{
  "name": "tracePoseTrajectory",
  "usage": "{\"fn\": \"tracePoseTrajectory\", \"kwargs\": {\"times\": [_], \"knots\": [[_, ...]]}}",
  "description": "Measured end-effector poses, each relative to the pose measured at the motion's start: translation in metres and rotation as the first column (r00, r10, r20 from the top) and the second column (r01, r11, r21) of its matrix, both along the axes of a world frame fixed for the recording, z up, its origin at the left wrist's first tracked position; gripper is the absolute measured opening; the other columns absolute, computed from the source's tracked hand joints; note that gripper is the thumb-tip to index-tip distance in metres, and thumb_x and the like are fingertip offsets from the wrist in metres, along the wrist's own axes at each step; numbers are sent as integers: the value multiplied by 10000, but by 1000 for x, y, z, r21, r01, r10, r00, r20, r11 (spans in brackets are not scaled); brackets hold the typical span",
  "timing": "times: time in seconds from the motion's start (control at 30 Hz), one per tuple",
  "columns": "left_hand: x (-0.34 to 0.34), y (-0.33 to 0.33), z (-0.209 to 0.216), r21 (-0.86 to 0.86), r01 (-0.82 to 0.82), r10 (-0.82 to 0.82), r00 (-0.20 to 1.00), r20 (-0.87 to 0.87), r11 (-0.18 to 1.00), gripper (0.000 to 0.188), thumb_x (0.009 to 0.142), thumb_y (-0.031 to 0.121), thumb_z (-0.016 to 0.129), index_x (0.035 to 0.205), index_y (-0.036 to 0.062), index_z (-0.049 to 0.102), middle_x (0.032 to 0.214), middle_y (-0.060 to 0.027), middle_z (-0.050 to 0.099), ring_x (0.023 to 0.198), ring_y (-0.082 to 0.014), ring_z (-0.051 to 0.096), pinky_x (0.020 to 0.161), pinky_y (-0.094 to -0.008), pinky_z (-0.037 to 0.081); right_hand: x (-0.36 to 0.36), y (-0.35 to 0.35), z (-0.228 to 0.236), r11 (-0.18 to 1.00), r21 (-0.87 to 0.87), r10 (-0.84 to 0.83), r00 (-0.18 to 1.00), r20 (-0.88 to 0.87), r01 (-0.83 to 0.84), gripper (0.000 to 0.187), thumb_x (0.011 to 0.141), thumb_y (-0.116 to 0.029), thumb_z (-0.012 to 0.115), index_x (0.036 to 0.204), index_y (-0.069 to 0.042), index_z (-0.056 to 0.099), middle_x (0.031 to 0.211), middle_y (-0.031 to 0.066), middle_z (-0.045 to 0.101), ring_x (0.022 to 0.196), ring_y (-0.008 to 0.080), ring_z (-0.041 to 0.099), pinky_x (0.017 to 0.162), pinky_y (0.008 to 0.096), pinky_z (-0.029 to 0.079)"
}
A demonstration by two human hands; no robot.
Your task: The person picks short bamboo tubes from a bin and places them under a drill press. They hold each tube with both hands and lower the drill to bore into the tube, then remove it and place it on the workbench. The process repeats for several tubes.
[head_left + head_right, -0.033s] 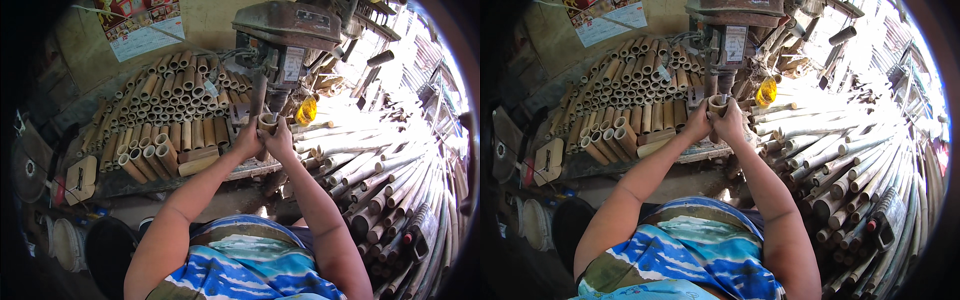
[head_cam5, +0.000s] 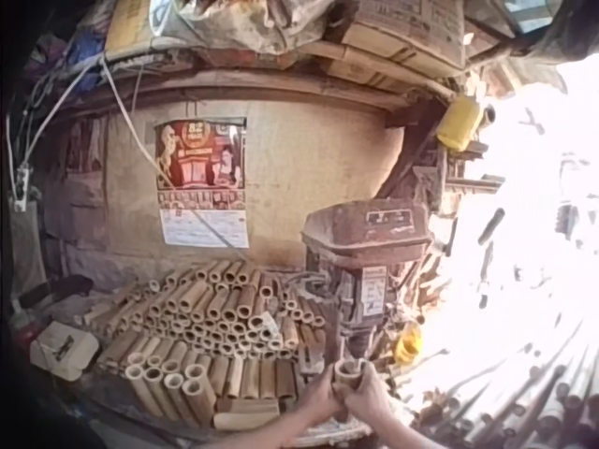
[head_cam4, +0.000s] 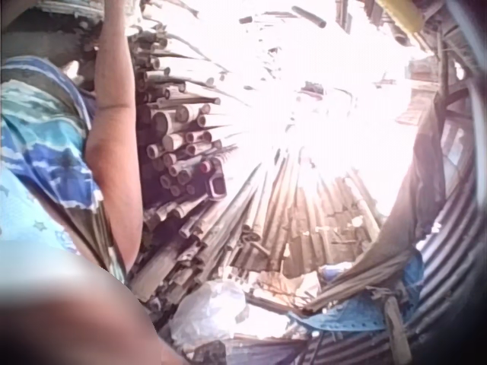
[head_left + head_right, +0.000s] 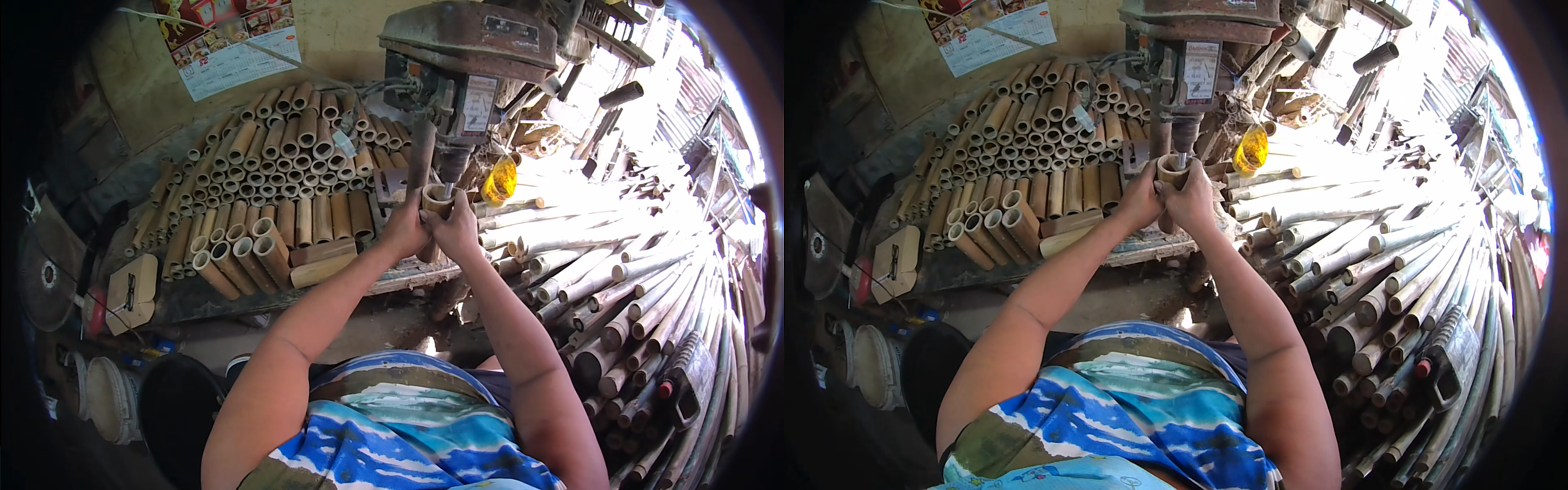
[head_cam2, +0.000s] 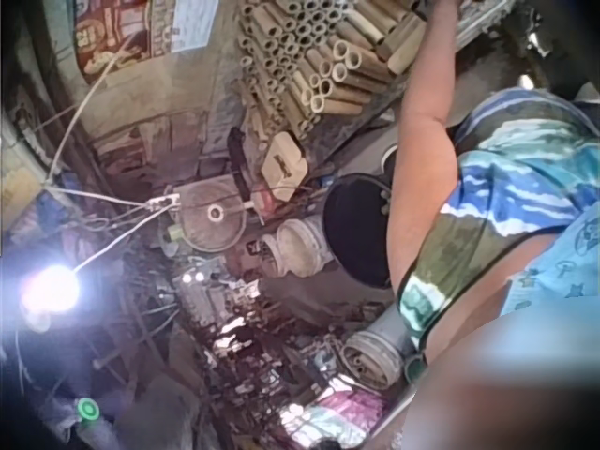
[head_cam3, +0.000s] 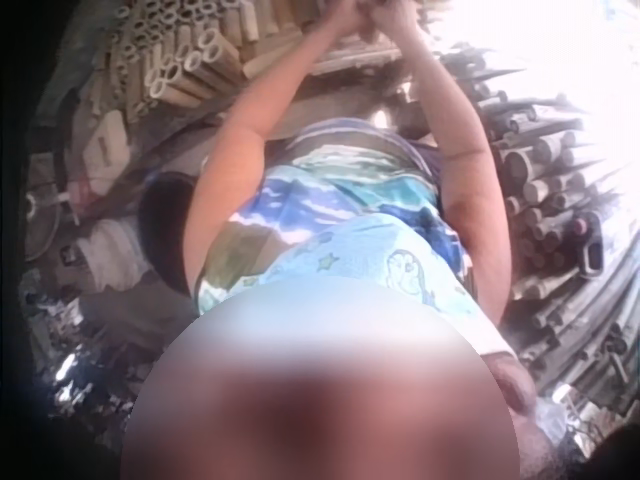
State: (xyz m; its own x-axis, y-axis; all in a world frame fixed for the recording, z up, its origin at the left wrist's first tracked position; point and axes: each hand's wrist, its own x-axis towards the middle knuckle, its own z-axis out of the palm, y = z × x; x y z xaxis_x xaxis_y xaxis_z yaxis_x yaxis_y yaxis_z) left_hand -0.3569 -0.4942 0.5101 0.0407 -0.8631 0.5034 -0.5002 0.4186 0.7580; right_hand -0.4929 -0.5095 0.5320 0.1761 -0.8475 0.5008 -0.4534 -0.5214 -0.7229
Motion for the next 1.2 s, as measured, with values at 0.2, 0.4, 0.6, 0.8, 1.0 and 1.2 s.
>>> {"fn": "tracePoseTrajectory", "kwargs": {"times": [0.2,0.4,0.6,0.8,1.0,1.2], "knots": [[-13,-8,3,-30,25,-23,998,53,999,553,867,114,621,1390,65,448,1096,-268,687,1044,-467,651,872,-502,525,-13,-6,2,992,112,-57,998,23,54,491,787,-157,765,1184,-16,514,1061,256,684,1019,432,664,862,502,513],[-20,-7,5,48,-6,0,991,134,999,601,864,81,580,1433,34,390,1090,-299,673,1031,-480,645,867,-517,521,-22,3,1,994,88,-63,997,46,59,550,783,-155,779,1254,-39,519,1088,232,689,1043,417,664,894,484,516],[-24,11,8,52,27,-33,993,112,998,653,858,72,597,1456,20,342,1135,-307,655,1069,-484,631,888,-513,514,-27,11,-3,999,49,-5,996,91,0,537,787,-140,779,1248,-38,523,1104,231,686,1043,415,663,907,481,512],[-20,23,9,-16,45,-43,997,69,999,523,840,103,632,1314,12,433,1099,-307,658,1053,-498,620,872,-533,501,-21,23,-2,1000,12,0,997,77,-1,515,788,-138,774,1221,-16,523,1079,246,681,1044,427,651,910,491,506],[-7,29,8,71,60,-60,998,-1,996,609,866,91,638,1429,95,407,1199,-258,655,1121,-456,625,919,-488,505,-8,30,3,997,66,-36,999,22,35,531,798,-125,773,1247,-41,503,1115,238,677,1078,414,656,917,474,509],[2,23,8,-3,20,-20,1000,-7,1000,592,873,113,648,1422,124,427,1217,-233,659,1122,-444,633,909,-476,512,5,20,5,998,-44,-55,998,0,55,578,788,-147,777,1265,-33,472,1101,257,671,1073,445,646,899,497,510]]}}
